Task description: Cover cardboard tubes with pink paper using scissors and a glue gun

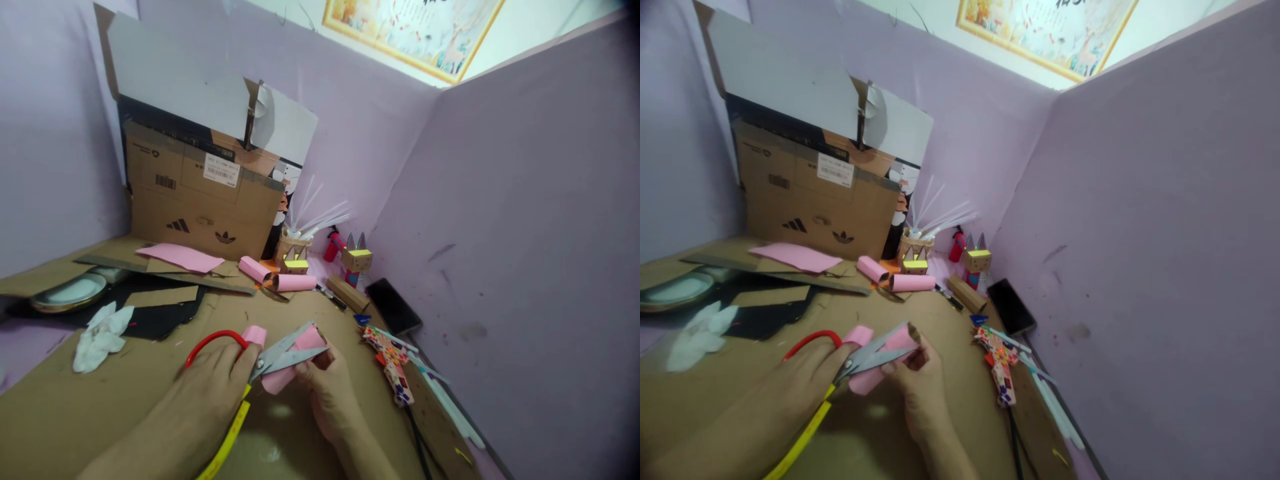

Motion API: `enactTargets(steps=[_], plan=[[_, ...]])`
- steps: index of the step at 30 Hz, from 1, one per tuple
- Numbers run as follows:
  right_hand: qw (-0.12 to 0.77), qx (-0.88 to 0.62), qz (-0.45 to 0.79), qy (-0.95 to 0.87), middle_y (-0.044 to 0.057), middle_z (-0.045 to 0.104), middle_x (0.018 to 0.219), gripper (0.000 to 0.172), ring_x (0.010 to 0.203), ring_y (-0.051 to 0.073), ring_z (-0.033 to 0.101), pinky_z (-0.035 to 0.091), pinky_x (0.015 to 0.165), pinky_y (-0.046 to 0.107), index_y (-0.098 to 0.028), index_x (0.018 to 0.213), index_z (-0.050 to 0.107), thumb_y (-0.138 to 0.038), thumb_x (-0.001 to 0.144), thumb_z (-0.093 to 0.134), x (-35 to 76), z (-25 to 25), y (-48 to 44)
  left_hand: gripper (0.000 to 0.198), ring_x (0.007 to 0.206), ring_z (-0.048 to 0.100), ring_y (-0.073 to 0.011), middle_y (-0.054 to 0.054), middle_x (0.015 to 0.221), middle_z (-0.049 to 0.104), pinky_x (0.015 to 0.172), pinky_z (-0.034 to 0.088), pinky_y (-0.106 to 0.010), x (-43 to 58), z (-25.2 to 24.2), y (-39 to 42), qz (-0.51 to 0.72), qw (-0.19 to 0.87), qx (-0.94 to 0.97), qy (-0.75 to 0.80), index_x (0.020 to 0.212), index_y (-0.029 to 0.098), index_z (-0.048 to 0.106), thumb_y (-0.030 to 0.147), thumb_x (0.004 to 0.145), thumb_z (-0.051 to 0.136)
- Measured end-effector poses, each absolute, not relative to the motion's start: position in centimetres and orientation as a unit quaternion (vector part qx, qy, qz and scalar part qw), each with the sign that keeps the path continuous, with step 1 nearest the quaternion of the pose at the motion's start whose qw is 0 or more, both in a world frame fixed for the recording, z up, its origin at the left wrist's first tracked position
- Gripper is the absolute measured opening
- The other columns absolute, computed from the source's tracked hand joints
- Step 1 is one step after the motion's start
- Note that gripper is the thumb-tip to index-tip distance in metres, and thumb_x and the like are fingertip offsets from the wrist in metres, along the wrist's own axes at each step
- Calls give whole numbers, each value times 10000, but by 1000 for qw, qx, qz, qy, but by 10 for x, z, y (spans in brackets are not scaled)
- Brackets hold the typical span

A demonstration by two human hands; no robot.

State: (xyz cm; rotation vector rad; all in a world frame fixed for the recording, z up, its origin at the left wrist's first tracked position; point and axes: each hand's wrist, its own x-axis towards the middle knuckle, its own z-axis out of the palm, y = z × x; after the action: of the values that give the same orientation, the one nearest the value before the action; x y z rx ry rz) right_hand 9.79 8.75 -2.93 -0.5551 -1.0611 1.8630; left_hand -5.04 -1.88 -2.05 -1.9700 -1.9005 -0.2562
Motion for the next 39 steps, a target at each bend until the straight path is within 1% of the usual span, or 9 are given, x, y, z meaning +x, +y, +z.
enactTargets(steps=[6, 10, 14, 18, 21, 26, 33, 36, 39], plan=[[454, -233, 743, -433, -17, 667, 680, 387, 602, 129, 553, 462, 597, 231, -178, 784, 696, -206, 451, 891, 98, -31, 88, 541, 782, 631, -251, -126, 897, 657, 695, 534, -403, -51, -21, -18, -105, 208, -697, -678, 1182, 99, 553, -51, 721, 313], [457, -239, 744, -424, 4, 696, 749, 420, 669, 148, 592, 473, 632, 240, -173, 812, 693, -197, 443, 891, 97, -31, 87, 570, 789, 637, -243, -121, 908, 656, 698, 543, -394, -49, -13, -20, -86, 171, -705, -682, 1223, 96, 519, -63, 716, 313], [461, -248, 740, -422, 4, 703, 756, 440, 686, 155, 605, 485, 655, 254, -180, 836, 685, -214, 448, 891, 96, -31, 85, 578, 758, 636, -240, -117, 896, 649, 675, 547, -393, -48, -14, -20, -91, 183, -703, -681, 1260, 88, 476, -56, 720, 328], [469, -261, 731, -422, 0, 694, 721, 408, 662, 151, 601, 489, 656, 258, -171, 796, 690, -235, 448, 893, 96, -31, 85, 545, 715, 630, -250, -113, 856, 640, 622, 542, -392, -47, -17, -20, -108, 206, -702, -673, 1215, 96, 505, -50, 720, 333], [472, -262, 726, -427, -1, 689, 718, 382, 649, 143, 593, 477, 621, 241, -167, 779, 693, -229, 457, 888, 96, -32, 85, 547, 701, 630, -250, -105, 830, 643, 612, 537, -383, -47, -17, -21, -102, 182, -706, -677, 1171, 116, 542, -63, 704, 319], [467, -259, 725, -435, 4, 689, 740, 376, 638, 138, 578, 456, 591, 231, -164, 805, 695, -240, 485, 876, 97, -32, 85, 560, 755, 634, -249, -108, 920, 643, 624, 527, -359, -48, -22, -23, -103, 176, -705, -680, 1228, 171, 497, -35, 737, 323], [471, -273, 716, -437, -21, 644, 663, 373, 603, 130, 540, 450, 584, 234, -173, 777, 686, -259, 470, 881, 97, -32, 86, 466, 700, 625, -242, -92, 827, 620, 582, 510, -342, -46, -21, -23, -95, 175, -707, -678, 1158, 139, 545, -14, 782, 315], [471, -278, 719, -430, -22, 638, 661, 394, 602, 129, 536, 456, 592, 239, -173, 781, 686, -280, 460, 887, 96, -32, 85, 478, 730, 632, -237, -95, 854, 628, 613, 515, -338, -47, -21, -23, -105, 165, -705, -681, 1151, 153, 545, -29, 777, 309], [467, -279, 722, -428, -24, 636, 662, 412, 612, 130, 539, 462, 607, 243, -174, 790, 688, -293, 452, 892, 97, -31, 84, 530, 728, 637, -233, -87, 862, 637, 611, 512, -332, -49, -24, -25, -108, 157, -706, -682, 1211, 175, 501, -38, 771, 299]])
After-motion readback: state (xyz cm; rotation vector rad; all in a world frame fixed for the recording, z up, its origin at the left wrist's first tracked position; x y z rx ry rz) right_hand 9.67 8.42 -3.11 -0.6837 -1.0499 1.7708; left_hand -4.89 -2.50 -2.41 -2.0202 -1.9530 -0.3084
